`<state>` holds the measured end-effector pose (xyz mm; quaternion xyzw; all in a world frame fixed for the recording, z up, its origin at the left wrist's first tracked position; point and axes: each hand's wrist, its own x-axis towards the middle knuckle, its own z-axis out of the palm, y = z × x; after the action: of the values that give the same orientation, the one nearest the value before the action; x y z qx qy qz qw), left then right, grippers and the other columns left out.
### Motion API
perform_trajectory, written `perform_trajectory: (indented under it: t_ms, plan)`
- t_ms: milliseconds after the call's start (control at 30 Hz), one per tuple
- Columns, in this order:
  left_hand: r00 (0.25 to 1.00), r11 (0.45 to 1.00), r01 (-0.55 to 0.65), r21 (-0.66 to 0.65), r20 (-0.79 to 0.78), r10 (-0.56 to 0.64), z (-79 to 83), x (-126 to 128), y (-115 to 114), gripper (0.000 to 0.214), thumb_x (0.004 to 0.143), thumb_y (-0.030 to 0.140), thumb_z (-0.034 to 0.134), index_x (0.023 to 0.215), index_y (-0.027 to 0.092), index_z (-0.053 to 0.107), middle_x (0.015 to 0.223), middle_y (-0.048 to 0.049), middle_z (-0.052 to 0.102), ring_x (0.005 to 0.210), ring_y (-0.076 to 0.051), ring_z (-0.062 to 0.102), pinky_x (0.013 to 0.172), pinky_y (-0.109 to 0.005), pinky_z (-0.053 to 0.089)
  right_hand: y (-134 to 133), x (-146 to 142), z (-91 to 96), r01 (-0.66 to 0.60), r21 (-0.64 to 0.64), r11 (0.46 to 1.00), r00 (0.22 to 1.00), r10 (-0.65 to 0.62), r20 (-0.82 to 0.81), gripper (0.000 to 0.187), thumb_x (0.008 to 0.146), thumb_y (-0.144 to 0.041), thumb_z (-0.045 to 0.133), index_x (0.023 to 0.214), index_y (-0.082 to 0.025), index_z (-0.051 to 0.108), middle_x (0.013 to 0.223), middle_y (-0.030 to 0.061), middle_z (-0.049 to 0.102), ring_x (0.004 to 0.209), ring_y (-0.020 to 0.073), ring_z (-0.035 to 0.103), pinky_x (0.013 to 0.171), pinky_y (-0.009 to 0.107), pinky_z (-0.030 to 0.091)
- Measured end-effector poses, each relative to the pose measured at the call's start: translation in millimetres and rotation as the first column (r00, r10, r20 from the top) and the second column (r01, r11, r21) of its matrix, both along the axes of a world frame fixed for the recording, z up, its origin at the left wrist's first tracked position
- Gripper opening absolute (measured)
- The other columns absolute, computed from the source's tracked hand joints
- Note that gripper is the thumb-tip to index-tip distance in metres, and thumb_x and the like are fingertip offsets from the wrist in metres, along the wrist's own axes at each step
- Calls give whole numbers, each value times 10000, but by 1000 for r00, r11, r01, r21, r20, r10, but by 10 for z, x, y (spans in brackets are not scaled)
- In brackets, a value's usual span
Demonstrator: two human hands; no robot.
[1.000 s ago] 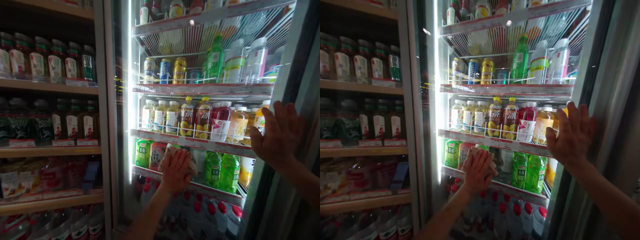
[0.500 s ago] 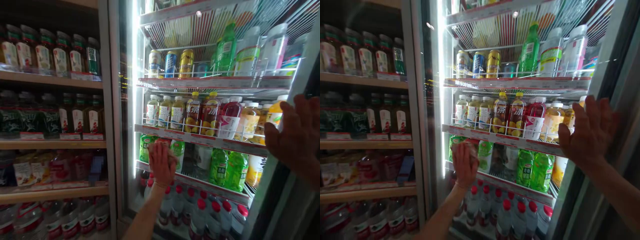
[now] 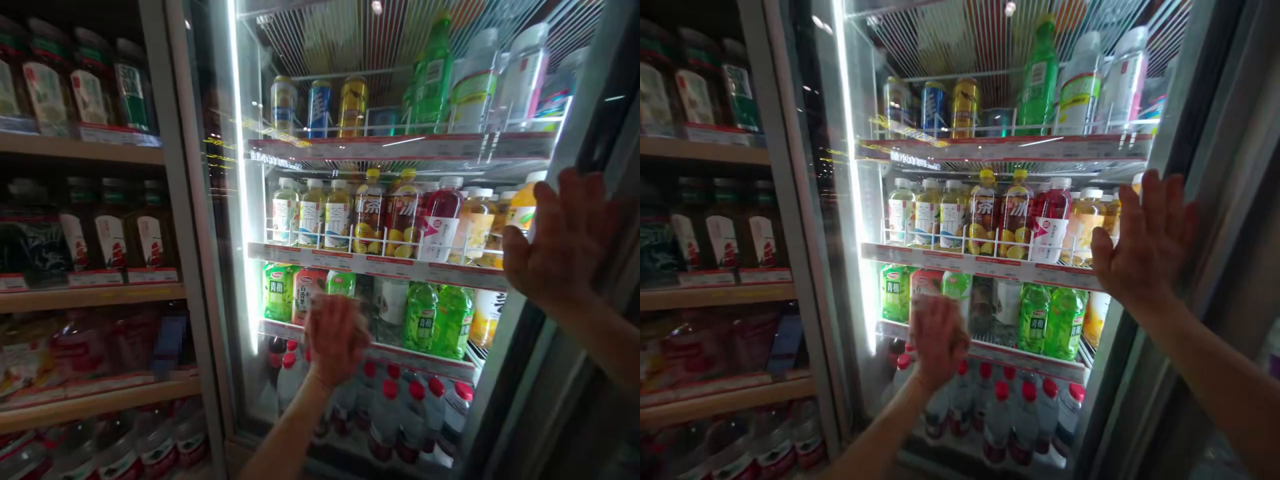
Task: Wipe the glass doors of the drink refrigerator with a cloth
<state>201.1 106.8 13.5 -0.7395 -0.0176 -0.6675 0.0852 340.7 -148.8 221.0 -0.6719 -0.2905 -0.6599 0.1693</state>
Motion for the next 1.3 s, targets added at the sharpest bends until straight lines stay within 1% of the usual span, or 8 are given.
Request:
perform_trajectory:
  t_ms: [133, 367, 633, 767, 867, 1100, 1200, 1300]
  plan:
    - [976, 869, 153, 471, -207, -60, 102, 68, -314, 569, 868, 395, 405, 1419, 283, 322, 1480, 16, 339, 1426, -159, 169, 1177, -426, 126, -21, 21, 5, -2, -4, 1000, 999, 3, 43, 630, 869, -450, 354, 1420, -146, 329, 1492, 163, 304, 1413, 315, 193, 1088, 585, 191]
    - [991, 990, -108, -92, 65, 115, 330, -58, 210, 660, 864, 292, 409, 1467, 127, 196, 1527, -136, 174, 1429, -275, 143, 1148, -509, 140, 1, 20, 7, 4, -3, 1000, 999, -3, 41, 633, 858, -425, 400, 1416, -135, 331, 1499, 159, 289, 1413, 326, 187, 1090, 584, 180]
    - [939, 822, 194, 535, -345, 2, 87, 110, -422, 496, 871, 422, 403, 1351, 303, 436, 1497, 43, 295, 1440, -184, 99, 1177, -477, 48, -2, 14, -1, 12, 0, 1000, 998, -12, 57, 602, 873, -427, 411, 1398, -139, 365, 1490, 160, 314, 1411, 311, 207, 1105, 551, 201]
    - [999, 993, -14, 118, -49, 20, 468, -71, 253, 583, 876, 342, 419, 1434, 217, 306, 1480, -74, 343, 1421, -205, 195, 1170, -459, 123, 29, 0, -1, 10, 30, 1000, 997, -12, 80, 569, 889, -427, 380, 1376, -133, 401, 1470, 162, 350, 1395, 310, 252, 1097, 545, 229]
    - [984, 987, -94, -132, 140, 112, 750, -55, 334, 633, 876, 310, 409, 1456, 125, 235, 1497, -159, 281, 1424, -262, 174, 1150, -487, 170, 52, -2, 0, 22, 33, 999, 997, -24, 69, 587, 873, -425, 400, 1380, -130, 397, 1472, 165, 346, 1394, 323, 249, 1091, 559, 232]
    - [989, 924, 99, 370, -136, -52, 974, 217, -253, 499, 881, 418, 402, 1341, 230, 452, 1423, -39, 442, 1386, -201, 287, 1173, -466, 98, 9, 25, -15, 13, 3, 1000, 997, -14, 82, 592, 862, -414, 412, 1397, -162, 376, 1480, 149, 337, 1398, 308, 247, 1093, 555, 237]
    - [995, 998, -56, 20, 85, 54, 1132, 76, 259, 538, 896, 393, 374, 1385, 170, 390, 1426, -114, 429, 1375, -231, 310, 1151, -463, 173, 8, 33, -29, 9, -5, 1000, 995, -8, 103, 595, 867, -412, 401, 1409, -170, 354, 1486, 149, 326, 1402, 310, 236, 1089, 563, 241]
    - [947, 919, -96, -382, 250, 203, 1242, 17, 508, 579, 910, 356, 328, 1428, 100, 294, 1477, -179, 321, 1404, -278, 233, 1135, -501, 188, 28, 35, -40, 20, 7, 1000, 993, -21, 117, 608, 871, -409, 387, 1425, -164, 327, 1488, 161, 317, 1403, 324, 228, 1081, 583, 244]
